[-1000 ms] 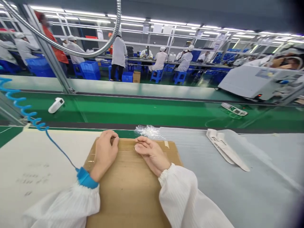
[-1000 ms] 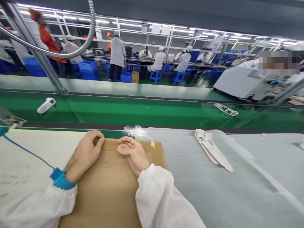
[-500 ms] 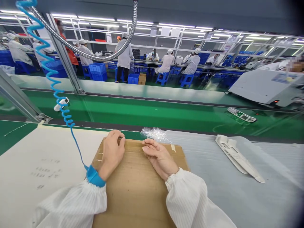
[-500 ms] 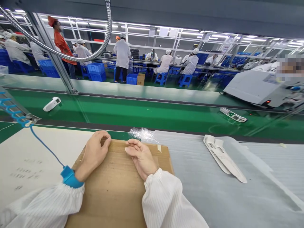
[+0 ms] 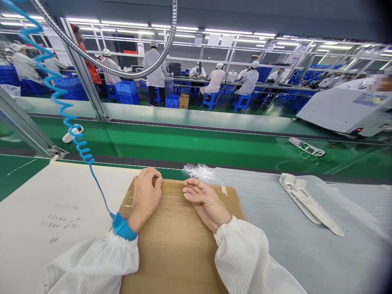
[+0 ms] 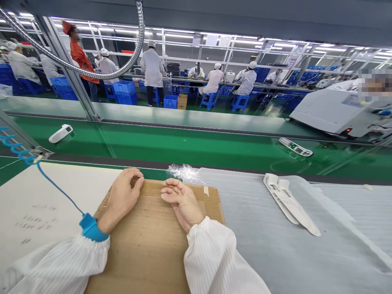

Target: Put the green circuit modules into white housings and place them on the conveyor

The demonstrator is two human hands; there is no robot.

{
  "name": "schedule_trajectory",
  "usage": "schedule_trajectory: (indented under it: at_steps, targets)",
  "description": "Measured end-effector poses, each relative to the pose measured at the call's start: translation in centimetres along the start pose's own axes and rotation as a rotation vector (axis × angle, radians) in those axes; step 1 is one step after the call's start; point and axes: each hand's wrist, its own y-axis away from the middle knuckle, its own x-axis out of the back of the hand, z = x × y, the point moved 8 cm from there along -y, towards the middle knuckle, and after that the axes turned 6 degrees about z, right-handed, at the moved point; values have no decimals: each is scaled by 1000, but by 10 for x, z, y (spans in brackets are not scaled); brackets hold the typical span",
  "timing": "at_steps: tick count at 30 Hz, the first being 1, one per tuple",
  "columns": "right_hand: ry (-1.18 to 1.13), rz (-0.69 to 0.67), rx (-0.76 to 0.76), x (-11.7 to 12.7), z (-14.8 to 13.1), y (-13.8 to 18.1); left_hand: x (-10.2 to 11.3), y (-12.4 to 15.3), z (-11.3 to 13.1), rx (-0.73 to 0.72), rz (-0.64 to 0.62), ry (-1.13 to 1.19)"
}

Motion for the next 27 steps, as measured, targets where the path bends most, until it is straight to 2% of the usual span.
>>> schedule_trajectory:
  at_steps: [17,27]
  targets:
    - [4,-11,-3,0,-1,0,1,1,-3,43,10,14]
    - [4,-18,-3,2,3,-3,6,0,0,-17,65,29]
